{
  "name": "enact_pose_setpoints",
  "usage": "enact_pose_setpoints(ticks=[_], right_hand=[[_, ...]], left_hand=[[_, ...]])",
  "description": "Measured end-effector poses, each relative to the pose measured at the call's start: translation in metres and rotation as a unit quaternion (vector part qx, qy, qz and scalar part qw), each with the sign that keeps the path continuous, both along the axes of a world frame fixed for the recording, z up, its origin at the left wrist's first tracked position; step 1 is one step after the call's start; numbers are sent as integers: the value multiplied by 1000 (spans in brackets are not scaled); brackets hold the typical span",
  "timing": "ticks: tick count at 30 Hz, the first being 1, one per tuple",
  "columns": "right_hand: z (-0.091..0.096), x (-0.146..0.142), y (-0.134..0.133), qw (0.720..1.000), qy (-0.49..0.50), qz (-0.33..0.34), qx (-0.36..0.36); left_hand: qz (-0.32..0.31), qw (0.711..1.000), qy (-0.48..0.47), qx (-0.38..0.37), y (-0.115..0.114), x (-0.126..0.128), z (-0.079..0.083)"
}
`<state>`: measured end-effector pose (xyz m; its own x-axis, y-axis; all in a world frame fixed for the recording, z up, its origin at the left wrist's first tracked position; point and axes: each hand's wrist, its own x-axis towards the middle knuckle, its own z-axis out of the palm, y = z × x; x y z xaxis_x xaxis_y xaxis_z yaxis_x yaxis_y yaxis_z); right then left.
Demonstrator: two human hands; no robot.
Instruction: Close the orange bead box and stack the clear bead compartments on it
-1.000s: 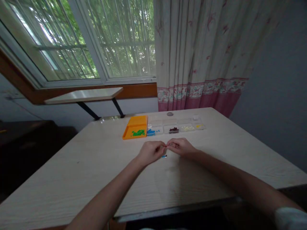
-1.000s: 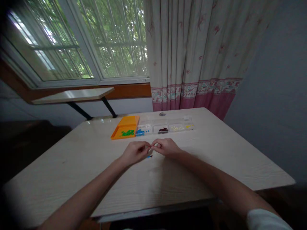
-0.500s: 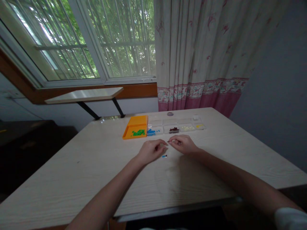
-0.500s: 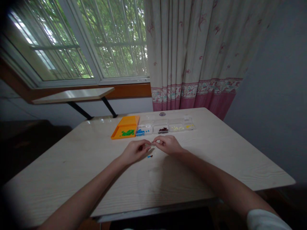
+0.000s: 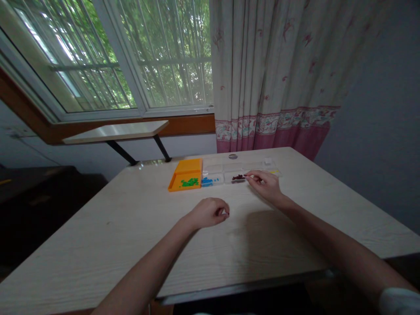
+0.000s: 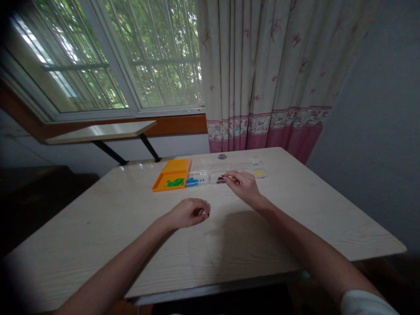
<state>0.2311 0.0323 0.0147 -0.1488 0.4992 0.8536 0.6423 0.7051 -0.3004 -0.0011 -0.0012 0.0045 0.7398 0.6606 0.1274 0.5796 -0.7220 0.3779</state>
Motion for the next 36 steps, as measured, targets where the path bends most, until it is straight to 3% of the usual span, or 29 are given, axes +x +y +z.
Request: enact_pose_setpoints(ticks=[8, 13, 25, 33, 36], right_hand=[[-6, 0, 4, 998, 35, -1, -46], [-11, 2, 11, 992, 60, -16, -108], [-32, 11, 46, 973, -49, -110, -196], [-29, 11, 42, 971, -66, -97, -209], [-26, 9, 30, 972, -77, -44, -219]], left_hand=[[-32, 999, -24, -11, 1, 2, -4], [1, 999, -31, -21, 0, -1, 3], [-6, 1000, 13, -16, 7, -8, 4], [-3, 1000, 8, 5, 4, -3, 6], [27, 999, -7, 20, 3, -3, 6]])
